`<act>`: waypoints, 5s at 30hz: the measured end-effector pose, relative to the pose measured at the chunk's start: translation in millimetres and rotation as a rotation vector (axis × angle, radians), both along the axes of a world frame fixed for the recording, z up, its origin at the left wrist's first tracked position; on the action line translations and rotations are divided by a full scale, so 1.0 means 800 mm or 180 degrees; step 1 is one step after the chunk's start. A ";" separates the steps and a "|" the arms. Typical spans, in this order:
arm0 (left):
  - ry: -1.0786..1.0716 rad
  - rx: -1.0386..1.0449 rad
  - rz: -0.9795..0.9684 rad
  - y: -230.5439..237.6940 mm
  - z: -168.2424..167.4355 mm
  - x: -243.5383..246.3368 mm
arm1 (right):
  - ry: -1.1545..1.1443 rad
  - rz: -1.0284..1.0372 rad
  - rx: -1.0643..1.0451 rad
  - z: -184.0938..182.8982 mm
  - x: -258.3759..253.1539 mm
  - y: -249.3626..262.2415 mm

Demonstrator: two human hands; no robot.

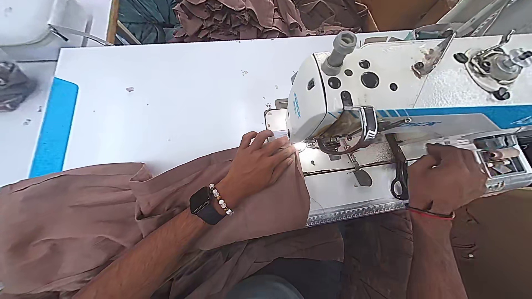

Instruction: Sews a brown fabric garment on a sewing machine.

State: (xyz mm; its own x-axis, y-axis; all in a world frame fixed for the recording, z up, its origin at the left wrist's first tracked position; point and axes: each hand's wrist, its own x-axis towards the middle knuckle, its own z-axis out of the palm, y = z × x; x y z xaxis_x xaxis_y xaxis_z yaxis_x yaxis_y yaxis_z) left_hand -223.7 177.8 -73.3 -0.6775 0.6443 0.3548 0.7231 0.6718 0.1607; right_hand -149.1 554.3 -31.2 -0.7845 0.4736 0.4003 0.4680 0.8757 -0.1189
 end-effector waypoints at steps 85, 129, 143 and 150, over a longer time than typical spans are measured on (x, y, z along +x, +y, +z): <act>-0.0252 0.0092 -0.0206 -0.005 -0.004 0.021 | -0.0550 0.1261 -0.1516 0.004 -0.015 -0.264; 0.0386 -0.0035 -0.1054 -0.020 0.008 -0.036 | -0.0468 0.1456 -0.1894 0.041 0.038 -0.255; -0.0638 0.0039 -0.0260 -0.013 0.002 0.036 | -0.0677 0.0623 -0.2067 -0.034 0.194 -0.257; -0.0630 -0.0032 -0.0551 -0.021 0.002 0.025 | 0.0185 0.0338 -0.5225 -0.074 0.200 -0.302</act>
State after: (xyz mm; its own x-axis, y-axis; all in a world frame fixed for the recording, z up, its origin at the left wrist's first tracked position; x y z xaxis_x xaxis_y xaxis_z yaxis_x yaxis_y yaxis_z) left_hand -203.6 161.1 -72.0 -0.6124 0.7595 0.2195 0.7826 0.5430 0.3045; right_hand 11.1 312.5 -90.6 -0.8420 0.3433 -0.4162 0.3798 -0.1708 -0.9092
